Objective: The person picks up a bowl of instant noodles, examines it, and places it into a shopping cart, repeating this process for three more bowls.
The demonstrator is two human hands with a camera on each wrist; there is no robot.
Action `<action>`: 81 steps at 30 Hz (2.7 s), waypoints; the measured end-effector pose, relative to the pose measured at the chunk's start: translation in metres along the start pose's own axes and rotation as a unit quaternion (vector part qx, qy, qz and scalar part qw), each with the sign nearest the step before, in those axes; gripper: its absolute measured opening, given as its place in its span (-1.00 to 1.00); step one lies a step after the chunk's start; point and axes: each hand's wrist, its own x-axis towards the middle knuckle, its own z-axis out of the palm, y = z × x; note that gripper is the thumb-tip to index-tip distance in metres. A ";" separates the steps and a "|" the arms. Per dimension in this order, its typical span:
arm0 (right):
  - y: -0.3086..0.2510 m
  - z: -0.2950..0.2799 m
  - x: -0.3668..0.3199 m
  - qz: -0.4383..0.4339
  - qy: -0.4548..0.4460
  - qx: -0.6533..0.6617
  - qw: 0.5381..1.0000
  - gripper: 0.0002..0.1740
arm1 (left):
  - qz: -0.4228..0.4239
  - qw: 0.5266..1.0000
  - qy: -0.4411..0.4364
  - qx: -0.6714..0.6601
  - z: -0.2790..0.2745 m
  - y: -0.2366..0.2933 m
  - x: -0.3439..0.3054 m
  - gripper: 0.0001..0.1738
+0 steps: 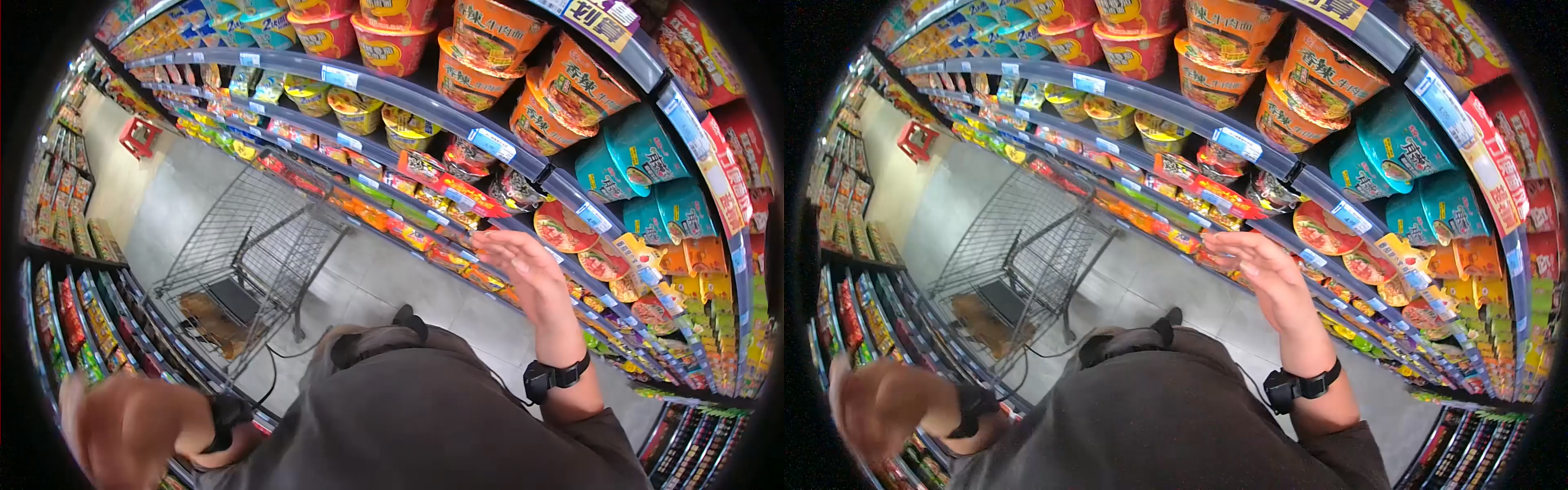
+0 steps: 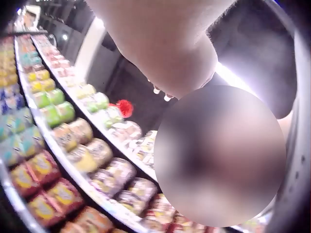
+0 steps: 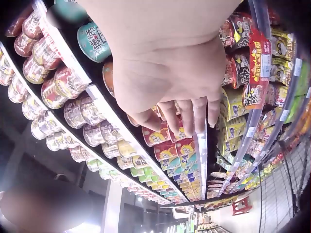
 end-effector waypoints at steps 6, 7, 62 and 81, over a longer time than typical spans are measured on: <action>0.000 0.032 -0.013 -0.008 0.010 -0.012 1.000 -0.51 | -0.574 0.113 -0.077 0.807 -0.054 0.176 -0.131 -0.71; 0.001 0.039 -0.018 -0.007 0.014 -0.011 1.000 -0.51 | -0.605 0.097 -0.082 0.786 -0.052 0.232 -0.167 -0.67; 0.009 0.025 -0.516 -0.009 0.342 0.025 0.939 -0.49 | -0.901 -0.057 -0.069 0.425 0.250 0.262 -0.381 -0.14; 0.002 -0.016 -0.573 -0.029 0.337 0.060 0.939 -0.50 | -0.897 -0.036 -0.095 0.431 0.308 0.202 -0.416 -0.12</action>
